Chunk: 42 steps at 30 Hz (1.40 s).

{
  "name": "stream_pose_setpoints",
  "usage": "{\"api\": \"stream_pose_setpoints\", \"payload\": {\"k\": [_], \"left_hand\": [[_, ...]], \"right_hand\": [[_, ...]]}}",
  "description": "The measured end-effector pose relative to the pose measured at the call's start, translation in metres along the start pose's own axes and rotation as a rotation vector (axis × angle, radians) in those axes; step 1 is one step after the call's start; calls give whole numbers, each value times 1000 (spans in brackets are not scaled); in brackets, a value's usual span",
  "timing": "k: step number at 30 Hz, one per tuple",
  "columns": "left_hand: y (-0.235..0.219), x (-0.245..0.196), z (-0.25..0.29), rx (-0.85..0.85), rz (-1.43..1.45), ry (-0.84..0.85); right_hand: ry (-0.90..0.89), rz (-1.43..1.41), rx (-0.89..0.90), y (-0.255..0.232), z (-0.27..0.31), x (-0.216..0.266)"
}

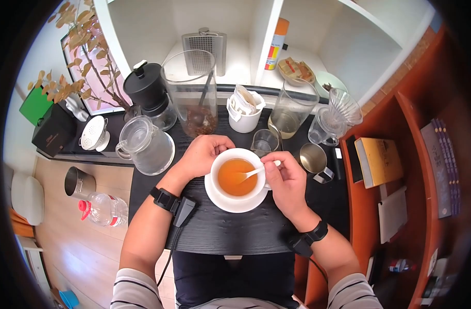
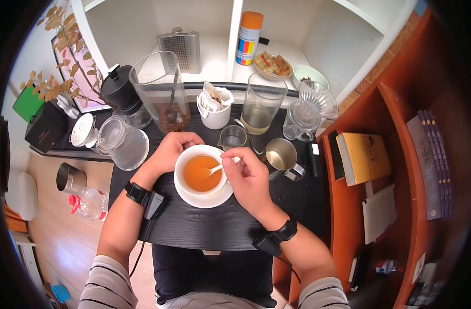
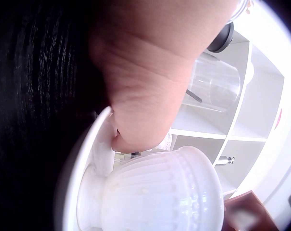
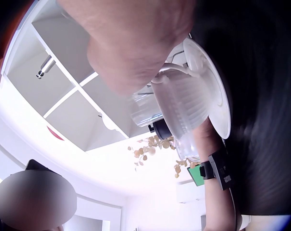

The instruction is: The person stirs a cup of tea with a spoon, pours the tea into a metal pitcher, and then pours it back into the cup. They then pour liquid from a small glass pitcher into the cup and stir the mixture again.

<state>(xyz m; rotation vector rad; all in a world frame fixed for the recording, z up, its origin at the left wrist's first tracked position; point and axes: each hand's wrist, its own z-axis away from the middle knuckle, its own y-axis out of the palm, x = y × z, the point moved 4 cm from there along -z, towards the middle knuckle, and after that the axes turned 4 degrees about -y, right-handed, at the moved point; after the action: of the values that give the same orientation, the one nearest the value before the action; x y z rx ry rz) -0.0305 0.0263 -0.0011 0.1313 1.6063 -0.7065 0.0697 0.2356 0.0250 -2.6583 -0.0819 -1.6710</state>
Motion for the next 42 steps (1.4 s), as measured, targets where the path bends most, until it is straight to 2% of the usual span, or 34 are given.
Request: {"api": "stream_pose_setpoints", "payload": {"k": [4, 7, 11, 23, 26, 31, 33, 40, 42], "left_hand": [[-1, 3, 0, -32, -15, 6], [-1, 4, 0, -34, -136, 5], [1, 15, -3, -16, -58, 0], [-1, 13, -2, -55, -135, 44], [0, 16, -3, -57, -112, 49], [1, 18, -3, -39, 92, -14], [1, 20, -4, -38, 90, -7], [2, 29, -9, -13, 179, -4], [1, 29, -10, -11, 195, 4]], "right_hand": [[-1, 34, -7, 0, 1, -2], [-19, 45, -23, 1, 2, 1], [-22, 88, -15, -1, 3, 1], [-69, 136, -56, -2, 0, -13], [-70, 134, -49, -4, 0, -18], [-82, 143, -68, -6, -1, -16], [-9, 200, 6, -6, 1, -16], [-49, 184, 3, -2, 1, -10], [-86, 163, -57, -2, -1, -11]]}}
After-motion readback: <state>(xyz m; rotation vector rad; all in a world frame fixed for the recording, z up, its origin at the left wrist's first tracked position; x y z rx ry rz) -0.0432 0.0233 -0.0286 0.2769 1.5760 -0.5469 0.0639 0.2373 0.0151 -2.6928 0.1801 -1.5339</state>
